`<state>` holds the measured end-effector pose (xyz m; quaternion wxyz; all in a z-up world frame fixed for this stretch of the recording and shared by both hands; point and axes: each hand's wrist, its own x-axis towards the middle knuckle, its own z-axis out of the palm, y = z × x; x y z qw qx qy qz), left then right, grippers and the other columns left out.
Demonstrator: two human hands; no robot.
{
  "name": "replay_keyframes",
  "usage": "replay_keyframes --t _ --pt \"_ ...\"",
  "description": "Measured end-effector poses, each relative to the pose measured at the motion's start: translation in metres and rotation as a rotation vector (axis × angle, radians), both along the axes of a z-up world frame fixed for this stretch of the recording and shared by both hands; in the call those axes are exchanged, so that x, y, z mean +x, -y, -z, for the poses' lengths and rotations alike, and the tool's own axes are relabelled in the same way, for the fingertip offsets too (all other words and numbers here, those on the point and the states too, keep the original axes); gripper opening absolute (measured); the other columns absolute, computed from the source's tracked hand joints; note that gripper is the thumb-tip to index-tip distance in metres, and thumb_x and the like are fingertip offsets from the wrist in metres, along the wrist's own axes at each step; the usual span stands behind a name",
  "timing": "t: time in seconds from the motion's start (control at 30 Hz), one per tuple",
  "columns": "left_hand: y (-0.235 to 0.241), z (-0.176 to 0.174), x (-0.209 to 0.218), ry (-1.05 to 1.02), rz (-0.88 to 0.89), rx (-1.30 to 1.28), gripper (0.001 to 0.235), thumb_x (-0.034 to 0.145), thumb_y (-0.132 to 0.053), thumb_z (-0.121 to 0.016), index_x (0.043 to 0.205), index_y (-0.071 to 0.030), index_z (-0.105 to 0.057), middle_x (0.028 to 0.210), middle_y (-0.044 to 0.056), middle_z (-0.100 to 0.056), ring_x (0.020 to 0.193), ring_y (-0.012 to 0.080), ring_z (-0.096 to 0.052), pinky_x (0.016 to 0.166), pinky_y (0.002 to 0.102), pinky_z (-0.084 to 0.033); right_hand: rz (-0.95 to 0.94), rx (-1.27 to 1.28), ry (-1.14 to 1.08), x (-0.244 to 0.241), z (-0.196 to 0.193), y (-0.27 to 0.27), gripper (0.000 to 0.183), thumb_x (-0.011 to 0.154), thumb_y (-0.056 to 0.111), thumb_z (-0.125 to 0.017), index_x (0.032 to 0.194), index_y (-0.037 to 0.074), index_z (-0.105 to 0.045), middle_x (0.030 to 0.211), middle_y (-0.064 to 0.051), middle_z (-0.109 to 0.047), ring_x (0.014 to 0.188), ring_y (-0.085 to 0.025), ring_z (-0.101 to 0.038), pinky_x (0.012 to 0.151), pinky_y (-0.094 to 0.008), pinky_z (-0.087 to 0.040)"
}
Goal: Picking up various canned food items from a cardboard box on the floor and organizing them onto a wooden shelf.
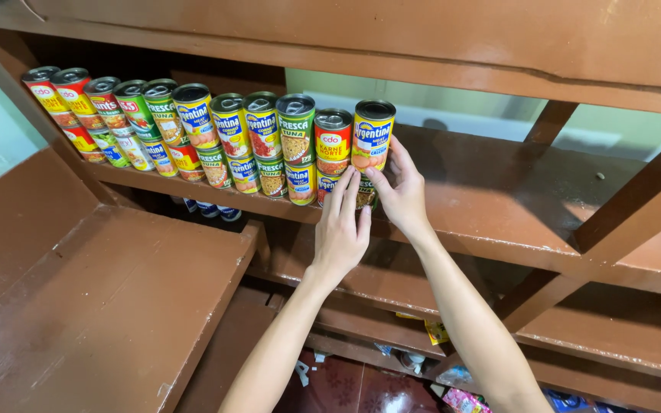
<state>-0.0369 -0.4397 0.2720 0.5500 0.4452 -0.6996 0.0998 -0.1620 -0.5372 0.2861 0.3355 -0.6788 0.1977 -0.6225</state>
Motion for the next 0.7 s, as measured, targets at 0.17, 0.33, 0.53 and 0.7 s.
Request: replay_keyframes --t 0.17,0.33,0.53,0.7 --pt "0.001 0.0015 0.0003 -0.003 0.001 0.029 0.061 0.095 -0.011 -0.065 0.15 0.001 -0.044 0.157 0.015 -0.045 0.123 0.0364 -0.058 0.103 0.045 -0.051 0.016 -0.005 -0.019 0.0007 0.0012 0.0023 0.066 0.098 -0.001 -0.069 0.155 -0.002 -0.036 0.146 -0.018 -0.057 0.136 -0.022 -0.057 0.114 -0.037 -0.049" --pt "-0.0021 0.0014 -0.0003 -0.004 0.005 0.027 0.061 0.095 -0.011 -0.065 0.151 0.001 -0.043 0.157 0.016 -0.045 0.126 0.0372 -0.057 0.104 0.045 -0.051 0.025 -0.016 -0.026 -0.0002 0.0051 0.0049 0.065 0.098 -0.001 -0.068 0.155 -0.002 -0.037 0.145 -0.018 -0.058 0.136 -0.023 -0.057 0.114 -0.037 -0.049" --pt "-0.0004 0.0036 0.0007 -0.018 0.025 0.007 0.061 0.095 -0.01 -0.064 0.15 0.002 -0.042 0.156 0.018 -0.045 0.131 0.0388 -0.055 0.108 0.045 -0.049 0.018 0.01 -0.024 -0.0018 0.0013 0.0045 0.064 0.097 -0.001 -0.069 0.154 -0.001 -0.039 0.141 -0.018 -0.061 0.132 -0.022 -0.06 0.111 -0.036 -0.051" --pt "-0.0001 0.0046 0.0016 -0.044 0.075 0.003 0.06 0.096 -0.007 -0.062 0.151 0.004 -0.041 0.157 0.021 -0.044 0.136 0.0409 -0.052 0.112 0.046 -0.045 0.048 0.021 -0.041 -0.0024 -0.0015 0.0034 0.062 0.095 0.001 -0.07 0.15 -0.002 -0.041 0.14 -0.019 -0.062 0.131 -0.023 -0.061 0.109 -0.036 -0.051"
